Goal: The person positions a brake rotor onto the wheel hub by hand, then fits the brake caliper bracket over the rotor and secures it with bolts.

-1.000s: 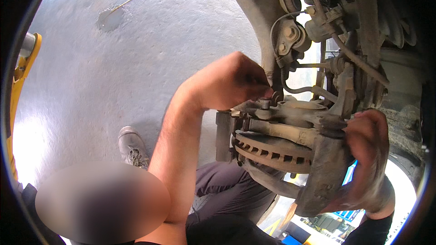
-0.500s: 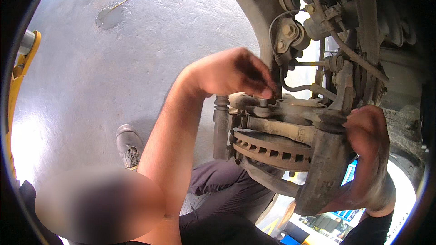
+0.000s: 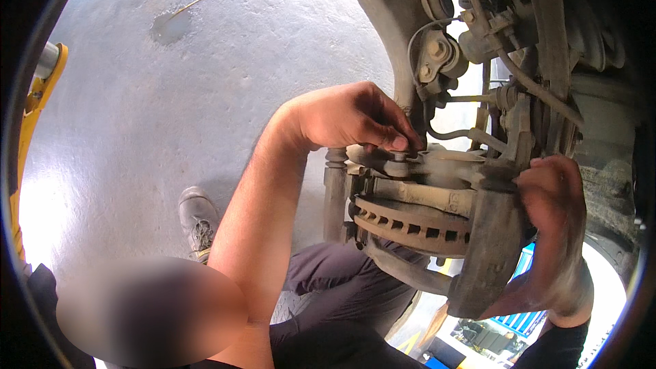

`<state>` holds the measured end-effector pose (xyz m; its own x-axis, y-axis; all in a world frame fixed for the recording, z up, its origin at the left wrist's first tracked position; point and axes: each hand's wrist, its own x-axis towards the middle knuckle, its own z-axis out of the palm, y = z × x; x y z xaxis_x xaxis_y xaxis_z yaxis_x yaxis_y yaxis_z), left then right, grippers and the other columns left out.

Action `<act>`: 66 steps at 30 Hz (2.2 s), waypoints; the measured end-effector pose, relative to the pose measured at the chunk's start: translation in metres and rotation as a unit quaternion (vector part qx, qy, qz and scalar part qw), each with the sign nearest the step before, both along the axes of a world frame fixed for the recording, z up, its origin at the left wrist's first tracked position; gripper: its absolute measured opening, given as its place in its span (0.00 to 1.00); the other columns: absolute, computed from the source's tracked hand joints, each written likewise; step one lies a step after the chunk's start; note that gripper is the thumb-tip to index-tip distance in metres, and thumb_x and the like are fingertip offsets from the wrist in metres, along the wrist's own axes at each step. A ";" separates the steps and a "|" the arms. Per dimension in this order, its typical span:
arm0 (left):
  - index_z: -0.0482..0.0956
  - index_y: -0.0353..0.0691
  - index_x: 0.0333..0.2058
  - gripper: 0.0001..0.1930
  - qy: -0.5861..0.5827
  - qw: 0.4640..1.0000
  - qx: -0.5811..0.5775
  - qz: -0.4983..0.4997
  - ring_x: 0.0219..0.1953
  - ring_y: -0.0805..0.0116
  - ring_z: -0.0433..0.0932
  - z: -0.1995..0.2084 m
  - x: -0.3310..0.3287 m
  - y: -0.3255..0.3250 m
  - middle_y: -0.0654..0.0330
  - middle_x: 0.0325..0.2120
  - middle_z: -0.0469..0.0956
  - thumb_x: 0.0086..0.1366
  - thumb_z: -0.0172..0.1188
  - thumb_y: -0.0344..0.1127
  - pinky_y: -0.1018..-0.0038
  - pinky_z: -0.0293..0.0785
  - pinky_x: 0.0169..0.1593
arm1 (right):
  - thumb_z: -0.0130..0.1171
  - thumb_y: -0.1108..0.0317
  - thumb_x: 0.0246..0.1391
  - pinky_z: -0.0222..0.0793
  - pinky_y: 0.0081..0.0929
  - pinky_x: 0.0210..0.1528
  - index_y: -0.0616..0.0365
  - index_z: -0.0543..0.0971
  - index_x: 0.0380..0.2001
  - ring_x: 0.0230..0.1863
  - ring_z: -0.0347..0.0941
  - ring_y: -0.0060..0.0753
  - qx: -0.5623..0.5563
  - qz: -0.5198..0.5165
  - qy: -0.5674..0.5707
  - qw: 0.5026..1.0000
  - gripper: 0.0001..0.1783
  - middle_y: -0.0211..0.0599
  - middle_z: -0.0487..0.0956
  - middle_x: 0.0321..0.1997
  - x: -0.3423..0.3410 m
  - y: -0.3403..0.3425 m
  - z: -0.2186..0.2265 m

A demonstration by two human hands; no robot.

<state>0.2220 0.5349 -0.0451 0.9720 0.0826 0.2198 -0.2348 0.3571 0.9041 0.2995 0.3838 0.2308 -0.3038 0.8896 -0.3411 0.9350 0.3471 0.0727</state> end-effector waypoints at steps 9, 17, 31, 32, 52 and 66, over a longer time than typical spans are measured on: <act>0.84 0.33 0.30 0.18 0.202 0.966 -0.009 0.160 0.27 0.76 0.74 0.022 -0.022 -0.026 0.64 0.23 0.79 0.58 0.74 0.45 0.76 0.70 0.33 | 0.69 0.36 0.47 0.63 0.53 0.52 0.60 0.71 0.51 0.41 0.79 0.37 -0.009 -0.026 -0.018 0.999 0.42 0.38 0.77 0.43 -0.004 -0.002 -0.001; 0.85 0.33 0.32 0.16 0.221 0.953 0.148 0.146 0.26 0.75 0.75 0.045 -0.014 -0.007 0.63 0.22 0.81 0.57 0.75 0.42 0.74 0.72 0.31 | 0.61 0.39 0.56 0.64 0.52 0.51 0.57 0.74 0.48 0.39 0.80 0.34 -0.007 -0.023 -0.019 1.000 0.32 0.35 0.77 0.41 -0.001 -0.001 -0.002; 0.85 0.32 0.34 0.21 0.222 0.962 0.154 0.029 0.29 0.73 0.75 0.030 0.000 0.006 0.61 0.24 0.80 0.58 0.74 0.49 0.75 0.73 0.36 | 0.64 0.65 0.43 0.68 0.50 0.49 0.56 0.75 0.40 0.37 0.79 0.29 0.028 -0.054 -0.060 0.996 0.19 0.32 0.79 0.39 0.004 -0.004 -0.011; 0.85 0.32 0.35 0.20 0.202 0.966 0.159 0.026 0.29 0.73 0.76 0.028 0.001 0.007 0.61 0.24 0.81 0.59 0.74 0.47 0.74 0.73 0.37 | 0.63 0.65 0.44 0.68 0.50 0.49 0.55 0.75 0.39 0.36 0.79 0.29 0.068 -0.052 -0.045 0.995 0.17 0.31 0.79 0.38 0.005 -0.008 -0.018; 0.85 0.32 0.34 0.14 0.000 0.995 -0.087 -0.041 0.31 0.73 0.79 -0.008 0.014 -0.004 0.61 0.27 0.82 0.60 0.73 0.39 0.75 0.74 0.38 | 0.59 0.68 0.52 0.66 0.47 0.51 0.51 0.75 0.38 0.35 0.78 0.26 0.080 -0.120 -0.064 0.987 0.10 0.26 0.80 0.34 -0.006 -0.005 -0.017; 0.83 0.33 0.30 0.20 0.034 0.997 0.066 -0.022 0.26 0.73 0.74 0.002 0.018 0.006 0.61 0.21 0.79 0.61 0.71 0.49 0.72 0.70 0.33 | 0.62 0.68 0.46 0.67 0.45 0.54 0.52 0.76 0.39 0.37 0.79 0.30 0.022 -0.080 -0.103 0.991 0.14 0.27 0.79 0.40 0.003 -0.008 -0.007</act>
